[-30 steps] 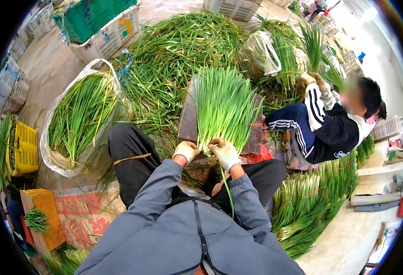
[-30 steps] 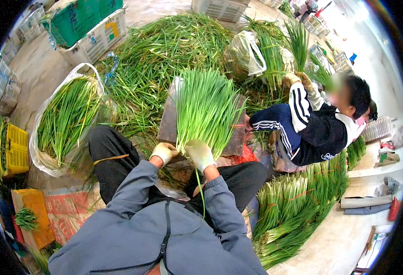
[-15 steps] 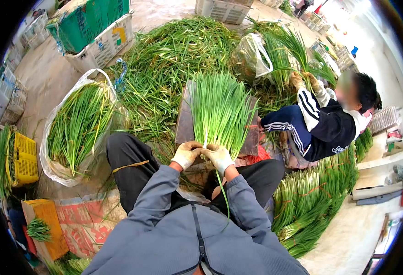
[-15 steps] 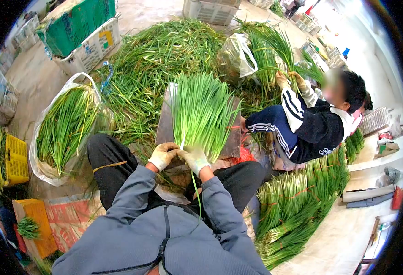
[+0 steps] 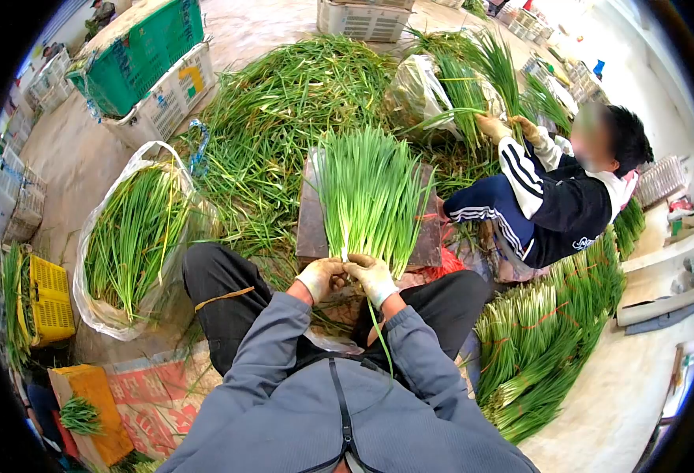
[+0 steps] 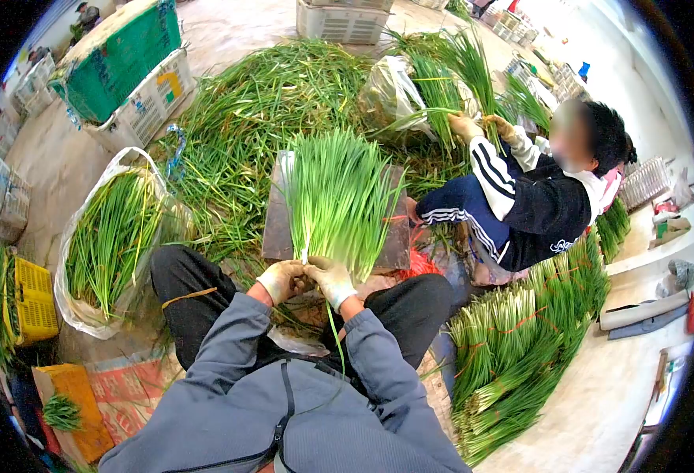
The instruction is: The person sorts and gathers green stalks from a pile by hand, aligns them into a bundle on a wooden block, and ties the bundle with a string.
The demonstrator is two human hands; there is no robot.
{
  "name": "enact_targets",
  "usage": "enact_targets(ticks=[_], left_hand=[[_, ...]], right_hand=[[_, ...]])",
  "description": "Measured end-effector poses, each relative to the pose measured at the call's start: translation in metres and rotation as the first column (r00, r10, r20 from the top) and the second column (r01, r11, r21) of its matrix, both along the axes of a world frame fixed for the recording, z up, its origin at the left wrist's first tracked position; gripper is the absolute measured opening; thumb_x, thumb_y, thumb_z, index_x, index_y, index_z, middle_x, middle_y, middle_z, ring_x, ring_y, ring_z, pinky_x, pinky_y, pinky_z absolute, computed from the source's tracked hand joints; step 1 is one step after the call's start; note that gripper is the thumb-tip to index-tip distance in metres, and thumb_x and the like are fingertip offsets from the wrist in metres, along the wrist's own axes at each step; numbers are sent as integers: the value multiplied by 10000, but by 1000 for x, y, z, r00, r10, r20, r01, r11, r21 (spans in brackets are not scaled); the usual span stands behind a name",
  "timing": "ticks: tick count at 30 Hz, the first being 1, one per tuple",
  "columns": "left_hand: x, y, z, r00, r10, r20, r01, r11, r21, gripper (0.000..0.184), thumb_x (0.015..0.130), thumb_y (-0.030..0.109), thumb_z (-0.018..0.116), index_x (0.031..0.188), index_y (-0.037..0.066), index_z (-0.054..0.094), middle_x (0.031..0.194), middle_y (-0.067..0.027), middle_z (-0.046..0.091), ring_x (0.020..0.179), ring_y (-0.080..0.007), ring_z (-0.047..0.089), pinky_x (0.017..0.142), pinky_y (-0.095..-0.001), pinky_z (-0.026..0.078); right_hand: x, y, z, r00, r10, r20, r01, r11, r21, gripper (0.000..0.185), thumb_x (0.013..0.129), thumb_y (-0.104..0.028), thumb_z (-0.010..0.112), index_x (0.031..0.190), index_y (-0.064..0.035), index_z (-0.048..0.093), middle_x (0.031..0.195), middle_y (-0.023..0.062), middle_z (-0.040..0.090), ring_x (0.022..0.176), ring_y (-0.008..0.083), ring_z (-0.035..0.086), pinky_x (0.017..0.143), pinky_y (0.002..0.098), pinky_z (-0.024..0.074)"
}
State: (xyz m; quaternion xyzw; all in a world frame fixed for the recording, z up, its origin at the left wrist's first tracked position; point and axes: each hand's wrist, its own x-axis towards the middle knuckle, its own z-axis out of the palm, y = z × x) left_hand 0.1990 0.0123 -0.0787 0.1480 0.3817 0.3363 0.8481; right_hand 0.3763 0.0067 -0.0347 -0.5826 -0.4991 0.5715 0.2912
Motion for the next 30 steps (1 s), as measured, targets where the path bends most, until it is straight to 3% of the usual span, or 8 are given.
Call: enact_targets(ticks=[9, 12, 19, 23, 26, 27, 28, 30], left_hand=[[6, 37, 31, 960, 107, -260, -110, 994, 1, 351, 897, 213, 696, 1147, -25, 639, 889, -120, 688, 701, -193, 627, 604, -345, 510], [22, 50, 21, 670, 168, -723, 120, 936, 330, 399, 884, 210, 713, 1145, -79, 625, 902, -160, 701, 754, -229, 650, 662, -361, 523], [14, 61, 8, 901, 182, -394, -138, 981, 137, 140, 943, 92, 617, 1028, 0, 554, 805, -126, 672, 585, -199, 622, 488, -340, 486], [16, 55, 6, 938, 137, -318, -117, 990, 81, 222, 976, 101, 595, 1145, -3, 498, 836, -122, 654, 579, -178, 596, 463, -316, 461], [16, 55, 0, 925, 136, -354, -111, 990, 89, 260, 972, 99, 599, 1181, -22, 502, 787, -118, 630, 552, -173, 564, 452, -323, 435], [17, 55, 3, 903, 140, -405, -104, 989, 110, 265, 963, 103, 610, 1177, -23, 518, 792, -131, 637, 554, -179, 574, 455, -330, 438], [21, 58, -20, 716, 189, -672, 47, 947, 317, 276, 944, 137, 631, 1140, -51, 584, 839, -176, 672, 612, -222, 627, 527, -373, 492], [30, 58, -49, 737, 126, -664, 33, 975, 221, 390, 914, 282, 658, 1107, -57, 654, 995, -218, 716, 888, -327, 689, 786, -415, 534]], right_hand=[[-2, -5, 2, 895, 43, 443, -179, 946, 269, 311, 913, -308, 624, 1126, -94, 699, 1029, 178, 715, 986, 371, 677, 852, 416, 543], [-1, -8, 15, 846, 122, 518, -314, 901, 300, 260, 920, -292, 617, 1067, -91, 691, 962, 196, 704, 908, 408, 668, 797, 470, 539], [56, -13, 49, 859, -175, 481, -64, 895, 440, 221, 910, -194, 678, 1037, -15, 705, 850, 158, 722, 768, 240, 711, 711, 332, 546], [57, -36, 163, 814, 238, 530, -338, 936, 99, 293, 920, -250, 670, 1103, -24, 714, 961, 159, 740, 863, 231, 722, 778, 361, 554], [47, -61, 225, 623, 750, 220, -774, 633, 33, 221, 918, -201, 664, 1053, -31, 709, 892, 104, 716, 791, 190, 679, 732, 345, 549], [32, -59, 253, 465, 884, 47, -856, 463, -230, 214, 909, -192, 677, 1045, -27, 700, 903, 108, 718, 821, 203, 686, 749, 350, 546], [22, -60, 262, 349, 937, -18, -926, 342, -163, 214, 906, -185, 673, 1043, -21, 695, 909, 116, 719, 839, 209, 689, 762, 351, 543], [-1, -43, 265, 105, 993, -56, -986, 97, -136, 221, 912, -192, 652, 1023, -4, 684, 861, 133, 701, 806, 252, 671, 737, 370, 534]])
